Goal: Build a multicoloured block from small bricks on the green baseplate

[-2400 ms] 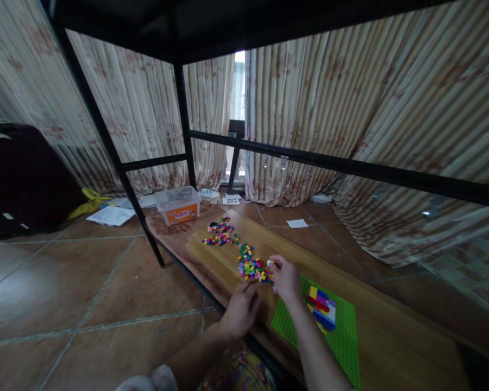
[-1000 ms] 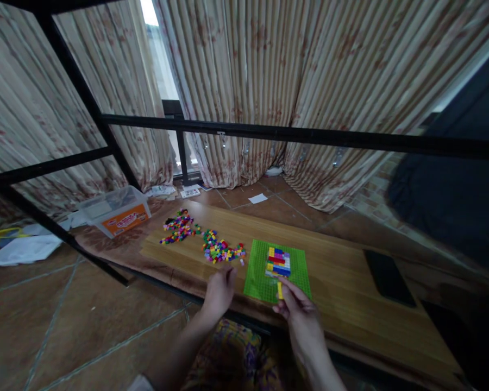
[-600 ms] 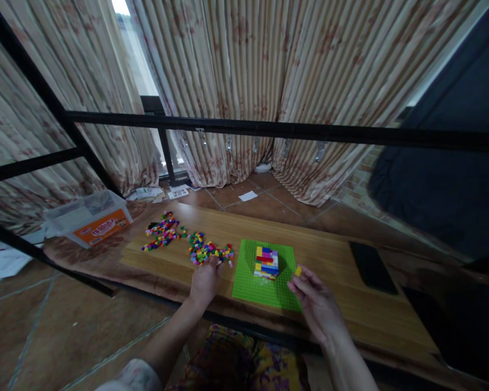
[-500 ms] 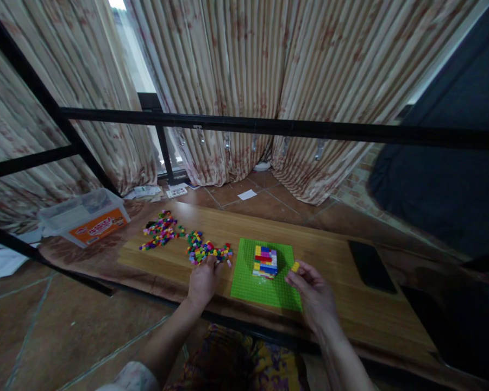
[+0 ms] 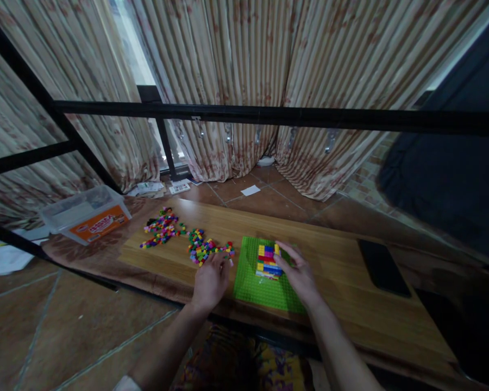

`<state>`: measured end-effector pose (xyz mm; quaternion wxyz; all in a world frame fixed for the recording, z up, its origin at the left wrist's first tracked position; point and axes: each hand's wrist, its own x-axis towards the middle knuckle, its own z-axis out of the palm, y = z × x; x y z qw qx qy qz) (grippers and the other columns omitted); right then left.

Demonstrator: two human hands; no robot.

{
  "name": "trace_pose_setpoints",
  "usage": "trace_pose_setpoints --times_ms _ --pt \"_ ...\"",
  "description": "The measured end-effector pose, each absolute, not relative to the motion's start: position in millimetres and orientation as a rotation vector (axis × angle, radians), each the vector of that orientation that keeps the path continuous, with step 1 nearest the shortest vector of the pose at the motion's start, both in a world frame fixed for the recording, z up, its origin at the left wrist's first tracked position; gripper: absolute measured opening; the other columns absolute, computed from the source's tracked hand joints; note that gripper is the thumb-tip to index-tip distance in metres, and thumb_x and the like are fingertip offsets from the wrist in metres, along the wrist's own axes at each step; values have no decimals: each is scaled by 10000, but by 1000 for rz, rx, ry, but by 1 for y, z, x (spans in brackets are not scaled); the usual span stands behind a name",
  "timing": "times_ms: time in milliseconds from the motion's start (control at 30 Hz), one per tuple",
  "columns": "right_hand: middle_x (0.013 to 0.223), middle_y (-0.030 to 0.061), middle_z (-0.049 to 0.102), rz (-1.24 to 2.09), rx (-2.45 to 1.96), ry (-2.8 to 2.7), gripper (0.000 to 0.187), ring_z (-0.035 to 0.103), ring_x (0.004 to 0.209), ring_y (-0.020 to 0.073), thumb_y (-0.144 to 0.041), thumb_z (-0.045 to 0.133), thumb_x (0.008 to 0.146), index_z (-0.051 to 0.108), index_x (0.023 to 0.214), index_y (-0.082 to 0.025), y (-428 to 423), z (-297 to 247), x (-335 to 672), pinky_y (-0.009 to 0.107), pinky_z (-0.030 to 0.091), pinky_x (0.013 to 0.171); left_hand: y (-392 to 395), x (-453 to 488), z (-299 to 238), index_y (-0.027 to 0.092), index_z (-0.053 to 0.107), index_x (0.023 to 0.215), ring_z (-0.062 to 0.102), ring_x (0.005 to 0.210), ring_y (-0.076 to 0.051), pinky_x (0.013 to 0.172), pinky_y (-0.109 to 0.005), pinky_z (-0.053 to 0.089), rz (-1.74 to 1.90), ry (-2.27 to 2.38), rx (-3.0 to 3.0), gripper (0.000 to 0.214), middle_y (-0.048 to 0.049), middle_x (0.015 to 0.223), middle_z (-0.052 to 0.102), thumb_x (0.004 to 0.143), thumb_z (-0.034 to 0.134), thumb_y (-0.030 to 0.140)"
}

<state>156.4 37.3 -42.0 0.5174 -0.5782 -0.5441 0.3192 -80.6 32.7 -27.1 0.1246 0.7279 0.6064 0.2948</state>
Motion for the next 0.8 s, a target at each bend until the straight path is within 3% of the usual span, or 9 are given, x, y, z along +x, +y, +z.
trace_pose_setpoints --times_ms 167,367,667,800 --pt "1274 53 573 817 -1377 -1281 453 495 1198 234 -506 609 771 629 1160 -274 39 -52 150 448 338 1049 36 -45 -6 230 519 1242 517 1109 -208 947 -369 450 907 1357 2409 352 -83 1180 545 892 475 215" --pt "1286 59 558 755 -1386 -1417 467 468 1223 240 -529 520 828 589 1211 -271 36 -57 152 478 300 1075 42 -15 -1 272 469 1298 491 1146 -243 974 -469 414 696 1231 2587 383 -93 1327 458 917 451 297" --pt "1456 97 357 596 -1576 -1491 593 274 1360 229 -525 380 903 340 1411 -223 17 -54 142 494 226 1115 43 -17 -6 285 435 1322 478 1194 -234 1001 -463 407 668 1225 2582 405 -84 1365 438 917 447 276" --pt "1459 91 340 447 -1632 -1527 536 251 1366 233 -482 358 923 355 1402 -242 -6 -52 141 505 237 1103 40 -21 -9 266 407 1346 461 1228 -235 1022 -451 404 718 1230 2540 438 -95 1379 428 911 455 271"
